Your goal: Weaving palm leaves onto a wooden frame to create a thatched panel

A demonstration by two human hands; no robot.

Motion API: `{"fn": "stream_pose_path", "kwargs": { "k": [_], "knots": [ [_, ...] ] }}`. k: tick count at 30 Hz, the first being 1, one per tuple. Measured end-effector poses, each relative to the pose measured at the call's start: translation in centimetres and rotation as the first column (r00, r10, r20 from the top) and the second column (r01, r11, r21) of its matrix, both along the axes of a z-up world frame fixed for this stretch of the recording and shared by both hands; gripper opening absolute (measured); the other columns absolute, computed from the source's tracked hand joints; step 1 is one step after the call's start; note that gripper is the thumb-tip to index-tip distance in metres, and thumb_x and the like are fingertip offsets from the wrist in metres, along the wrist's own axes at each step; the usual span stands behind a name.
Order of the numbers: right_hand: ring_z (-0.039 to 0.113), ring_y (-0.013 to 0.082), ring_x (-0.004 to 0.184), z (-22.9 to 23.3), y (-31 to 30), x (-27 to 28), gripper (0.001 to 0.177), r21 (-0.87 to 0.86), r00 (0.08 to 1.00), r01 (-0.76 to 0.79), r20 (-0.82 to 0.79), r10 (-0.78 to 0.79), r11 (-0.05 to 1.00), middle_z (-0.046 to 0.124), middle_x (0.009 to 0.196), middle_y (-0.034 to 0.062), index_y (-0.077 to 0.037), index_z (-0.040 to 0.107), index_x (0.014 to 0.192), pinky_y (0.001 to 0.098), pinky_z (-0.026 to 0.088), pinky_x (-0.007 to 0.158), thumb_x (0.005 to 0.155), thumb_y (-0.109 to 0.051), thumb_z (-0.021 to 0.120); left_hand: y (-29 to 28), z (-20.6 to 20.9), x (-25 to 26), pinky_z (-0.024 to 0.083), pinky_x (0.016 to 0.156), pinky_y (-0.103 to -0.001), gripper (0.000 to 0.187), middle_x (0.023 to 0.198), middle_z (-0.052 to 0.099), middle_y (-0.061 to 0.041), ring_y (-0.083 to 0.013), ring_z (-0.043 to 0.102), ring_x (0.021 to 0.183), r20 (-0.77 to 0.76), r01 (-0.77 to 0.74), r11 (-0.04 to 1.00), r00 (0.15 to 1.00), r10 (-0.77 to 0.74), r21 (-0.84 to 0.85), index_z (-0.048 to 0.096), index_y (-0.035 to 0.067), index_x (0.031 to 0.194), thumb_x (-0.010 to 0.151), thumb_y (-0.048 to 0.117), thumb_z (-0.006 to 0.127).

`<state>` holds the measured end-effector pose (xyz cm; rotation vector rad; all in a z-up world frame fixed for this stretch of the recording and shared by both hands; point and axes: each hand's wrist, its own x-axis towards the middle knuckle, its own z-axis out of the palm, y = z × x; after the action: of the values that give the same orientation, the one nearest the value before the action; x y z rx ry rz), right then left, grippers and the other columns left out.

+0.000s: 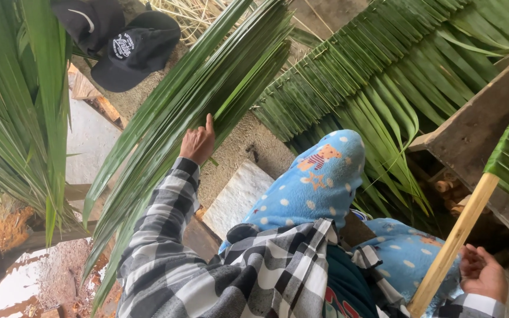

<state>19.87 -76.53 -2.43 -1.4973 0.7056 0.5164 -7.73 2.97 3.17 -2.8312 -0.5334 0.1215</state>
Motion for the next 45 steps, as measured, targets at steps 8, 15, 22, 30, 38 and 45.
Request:
{"fn": "stream_pose_path", "kwargs": {
  "k": [8,15,22,30,38,45],
  "knots": [
    [0.066,-0.0096,0.072,-1.4,-1.2,0.6,0.021,-0.008,1.0,-0.001,-0.018,0.001,1.0,0.072,0.093,-0.0132,-0.019,0.07,0.11,0.0015,0.052,0.059,0.103,-0.038,0.065,0.0,0.8,0.2,0.049,0.033,-0.027,0.06,0.054,0.053,-0.001,-0.0114,0.049,0.035,-0.014,-0.171,0.968,0.985,0.171,-0.184,0.031,-0.009,0.156,0.101,0.001,0.053],
    [0.063,-0.0129,0.07,0.4,0.2,0.2,0.018,-0.027,0.998,0.045,-0.047,-0.047,0.999,0.073,0.091,-0.0152,-0.021,0.071,0.107,-0.0026,0.048,0.059,0.104,-0.036,0.062,0.1,-1.2,-0.3,0.053,0.092,-0.051,0.008,0.056,0.041,0.005,-0.012,0.043,0.042,0.063,-0.385,0.865,0.903,0.425,-0.322,0.058,0.004,0.102,0.104,0.001,0.052],
    [0.067,-0.005,0.072,-5.9,-5.2,2.9,0.023,0.1,0.996,-0.086,-0.027,0.089,0.991,0.074,0.093,-0.0103,-0.018,0.071,0.113,0.0055,0.053,0.06,0.104,-0.037,0.062,-12.6,4.2,-1.5,0.051,0.069,-0.037,0.029,0.09,0.06,-0.011,-0.0186,0.053,0.061,0.296,-0.129,0.989,0.944,0.146,-0.078,0.055,-0.003,0.129,0.105,0.013,0.052],
    [0.062,-0.0081,0.07,-2.6,-2.2,1.5,0.021,0.002,1.0,-0.028,0.001,0.028,1.0,0.072,0.091,-0.0114,-0.018,0.071,0.108,0.0022,0.048,0.058,0.104,-0.037,0.062,-17.1,0.9,-1.4,0.048,0.084,-0.037,0.053,0.138,0.059,-0.027,-0.025,0.061,0.082,0.315,0.044,0.993,0.949,-0.006,-0.113,0.045,-0.009,0.144,0.096,0.007,0.058],
    [0.067,-0.0094,0.074,-0.5,-0.1,0.6,0.019,-0.024,1.0,0.019,0.021,-0.019,1.0,0.073,0.093,-0.0126,-0.018,0.07,0.109,0.0016,0.049,0.058,0.103,-0.035,0.064,-17.1,2.6,-1.0,0.046,0.097,-0.046,0.057,0.14,0.056,-0.025,-0.0319,0.061,0.108,0.335,0.037,0.983,0.942,0.025,-0.179,0.045,-0.008,0.143,0.091,0.009,0.06],
    [0.066,-0.002,0.086,4.3,1.9,-2.6,0.018,0.235,0.954,0.236,0.131,-0.271,0.943,0.071,0.107,-0.0094,-0.023,0.067,0.118,0.0136,0.057,0.071,0.109,-0.035,0.058,-19.8,12.3,2.2,0.045,0.088,-0.04,0.055,0.125,0.062,-0.022,-0.0297,0.06,0.091,0.435,0.169,0.973,0.897,-0.086,-0.155,0.047,-0.011,0.138,0.088,0.01,0.057]
  ]
}}
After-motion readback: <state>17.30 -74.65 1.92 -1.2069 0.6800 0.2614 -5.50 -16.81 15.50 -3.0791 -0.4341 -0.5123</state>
